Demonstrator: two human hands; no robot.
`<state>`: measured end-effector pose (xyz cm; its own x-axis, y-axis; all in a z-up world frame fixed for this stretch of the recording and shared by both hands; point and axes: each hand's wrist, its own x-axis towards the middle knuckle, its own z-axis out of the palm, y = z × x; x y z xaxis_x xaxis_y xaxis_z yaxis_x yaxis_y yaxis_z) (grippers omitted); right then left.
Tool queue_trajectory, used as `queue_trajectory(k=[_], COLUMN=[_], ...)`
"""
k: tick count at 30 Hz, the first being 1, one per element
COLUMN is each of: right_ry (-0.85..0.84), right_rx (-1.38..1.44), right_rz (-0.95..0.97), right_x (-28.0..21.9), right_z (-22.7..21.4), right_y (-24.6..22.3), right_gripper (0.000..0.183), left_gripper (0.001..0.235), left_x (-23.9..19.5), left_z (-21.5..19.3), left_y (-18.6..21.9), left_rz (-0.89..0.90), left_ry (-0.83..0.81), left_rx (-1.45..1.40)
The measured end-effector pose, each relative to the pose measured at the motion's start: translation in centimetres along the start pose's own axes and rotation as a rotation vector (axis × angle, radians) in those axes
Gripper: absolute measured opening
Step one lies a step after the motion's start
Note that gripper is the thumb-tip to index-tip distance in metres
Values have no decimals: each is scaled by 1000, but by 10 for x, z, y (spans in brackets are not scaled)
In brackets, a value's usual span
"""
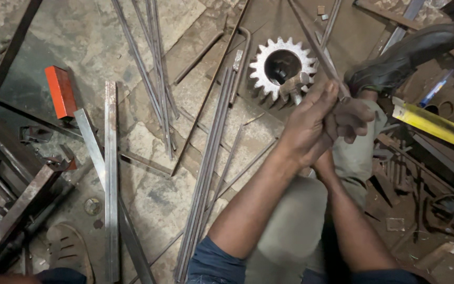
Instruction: The person uses a hammer and a metal rod to adjust a large gear wheel on the floor, while another person moves metal rods nearby.
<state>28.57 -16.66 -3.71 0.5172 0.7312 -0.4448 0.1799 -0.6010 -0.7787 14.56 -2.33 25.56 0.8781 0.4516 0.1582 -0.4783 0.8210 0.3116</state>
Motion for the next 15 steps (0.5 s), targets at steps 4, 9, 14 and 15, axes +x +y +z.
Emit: queue_trajectory(k=[4,9,14,15], right_ry=[-67,-48,136,217], right_rx=[351,526,390,267], right_rz=[279,328,385,122], right_x=[5,-14,-42,-42], right_z=[12,9,-6,-9], right_y=[37,29,-34,-47], right_gripper=[39,44,52,50], left_gripper=[41,29,35,37], left_x=[-12,-89,-129,-126], left_z=[-43,-168,-288,-303], left_y=[13,20,-14,-22], left_rz=[-130,-427,-472,-408], left_ry=[231,629,850,926], left_rx=[73,452,940,1169])
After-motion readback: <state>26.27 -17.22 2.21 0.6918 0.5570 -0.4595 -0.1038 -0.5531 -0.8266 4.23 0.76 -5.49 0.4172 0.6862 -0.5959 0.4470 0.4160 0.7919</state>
